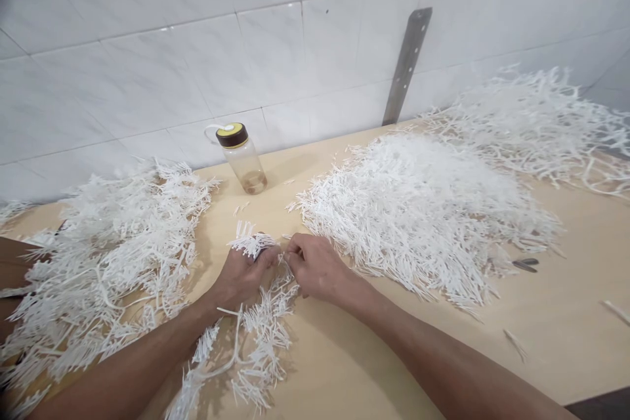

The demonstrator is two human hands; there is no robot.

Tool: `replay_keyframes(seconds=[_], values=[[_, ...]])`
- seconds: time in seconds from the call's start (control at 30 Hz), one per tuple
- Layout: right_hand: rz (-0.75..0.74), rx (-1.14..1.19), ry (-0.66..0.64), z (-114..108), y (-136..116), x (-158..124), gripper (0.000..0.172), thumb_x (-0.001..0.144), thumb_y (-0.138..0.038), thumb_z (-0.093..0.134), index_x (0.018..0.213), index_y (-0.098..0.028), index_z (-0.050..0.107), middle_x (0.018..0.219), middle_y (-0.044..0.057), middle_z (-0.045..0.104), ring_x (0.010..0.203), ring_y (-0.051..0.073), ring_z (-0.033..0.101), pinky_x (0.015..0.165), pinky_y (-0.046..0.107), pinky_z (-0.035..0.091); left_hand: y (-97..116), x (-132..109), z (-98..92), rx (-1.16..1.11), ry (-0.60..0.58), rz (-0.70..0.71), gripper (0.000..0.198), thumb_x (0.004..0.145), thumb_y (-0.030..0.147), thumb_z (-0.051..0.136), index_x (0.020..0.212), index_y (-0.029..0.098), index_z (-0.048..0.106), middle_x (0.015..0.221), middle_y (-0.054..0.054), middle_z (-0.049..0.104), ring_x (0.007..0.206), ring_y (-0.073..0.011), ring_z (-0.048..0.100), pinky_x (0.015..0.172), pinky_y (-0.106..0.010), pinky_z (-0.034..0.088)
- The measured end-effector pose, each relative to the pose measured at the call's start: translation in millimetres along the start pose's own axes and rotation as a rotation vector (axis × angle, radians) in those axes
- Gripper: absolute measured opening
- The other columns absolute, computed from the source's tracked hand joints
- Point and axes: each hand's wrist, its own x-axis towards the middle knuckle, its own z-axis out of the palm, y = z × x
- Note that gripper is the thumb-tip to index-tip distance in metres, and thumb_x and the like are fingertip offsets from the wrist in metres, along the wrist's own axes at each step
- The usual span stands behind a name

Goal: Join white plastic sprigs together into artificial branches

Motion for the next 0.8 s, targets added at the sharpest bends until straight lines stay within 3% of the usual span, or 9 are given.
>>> replay_keyframes(seconds=[0.17,0.3,0.5,0.57,0.7,0.73,0.8], values=[[0.102,0.201,0.004,-4.8,9.5,4.7,0.011,0.088,-0.025,0.05,0.078,-0.02,0.051,0.052,-0.005,0.058,0.035,0.012,0.056,0.037,0.021,0.04,-10.8,6.8,-6.3,-0.055,0.138,-0.05,0.032,0.086,0.041,0.058,0.065,0.018,0.059,0.063,0.001,0.059,0.064,-0.0146,0.056,0.066,-0.026,0.044],[0.099,0.272,0.047,-6.2,9.8,5.1,0.016,0.088,-0.034,0.054,0.082,-0.02,0.053,0.053,-0.006,0.057,0.034,0.01,0.054,0.037,0.02,0.04,-19.2,12.6,-8.6,-0.132,0.101,-0.134,0.036,0.085,0.045,0.06,0.065,0.016,0.063,0.06,0.0,0.06,0.06,-0.0142,0.055,0.061,-0.025,0.043],[0.068,0.245,0.064,-12.1,4.2,3.9,0.02,0.085,-0.04,0.059,0.081,-0.02,0.057,0.049,-0.007,0.051,0.035,0.011,0.049,0.037,0.023,0.043,-20.8,12.6,-7.2,-0.169,0.079,-0.112,0.033,0.086,0.044,0.061,0.069,0.016,0.064,0.064,0.0,0.062,0.065,-0.0152,0.057,0.065,-0.026,0.044],[0.043,0.137,0.167,-22.2,5.8,4.6,0.02,0.086,-0.04,0.058,0.082,-0.02,0.06,0.055,-0.004,0.056,0.038,0.012,0.051,0.039,0.025,0.044,-18.9,12.3,-7.1,-0.179,0.075,-0.11,0.032,0.085,0.043,0.061,0.069,0.016,0.064,0.065,-0.001,0.062,0.067,-0.0156,0.058,0.067,-0.027,0.044],[-0.124,-0.217,0.641,-41.1,9.9,5.7,0.02,0.087,-0.03,0.056,0.099,-0.017,0.065,0.09,0.009,0.068,0.064,0.017,0.062,0.064,0.033,0.052,-12.8,11.2,-7.7,-0.204,0.054,-0.146,0.033,0.083,0.045,0.062,0.069,0.015,0.062,0.067,-0.002,0.062,0.071,-0.0176,0.06,0.068,-0.028,0.046],[-0.166,-0.256,0.684,-41.8,9.8,5.4,0.022,0.088,-0.029,0.056,0.102,-0.016,0.065,0.095,0.011,0.068,0.068,0.018,0.063,0.068,0.034,0.051,-11.5,10.7,-7.8,-0.197,0.042,-0.154,0.033,0.083,0.045,0.062,0.069,0.015,0.062,0.066,-0.002,0.062,0.07,-0.0178,0.06,0.068,-0.028,0.046],[-0.189,-0.234,0.566,-36.3,8.0,3.9,0.024,0.092,-0.033,0.053,0.102,-0.017,0.067,0.094,0.009,0.069,0.07,0.018,0.062,0.068,0.033,0.05,-9.9,9.6,-8.1,-0.166,0.028,-0.155,0.033,0.083,0.045,0.062,0.07,0.015,0.062,0.065,-0.001,0.061,0.068,-0.0168,0.058,0.065,-0.027,0.045]])
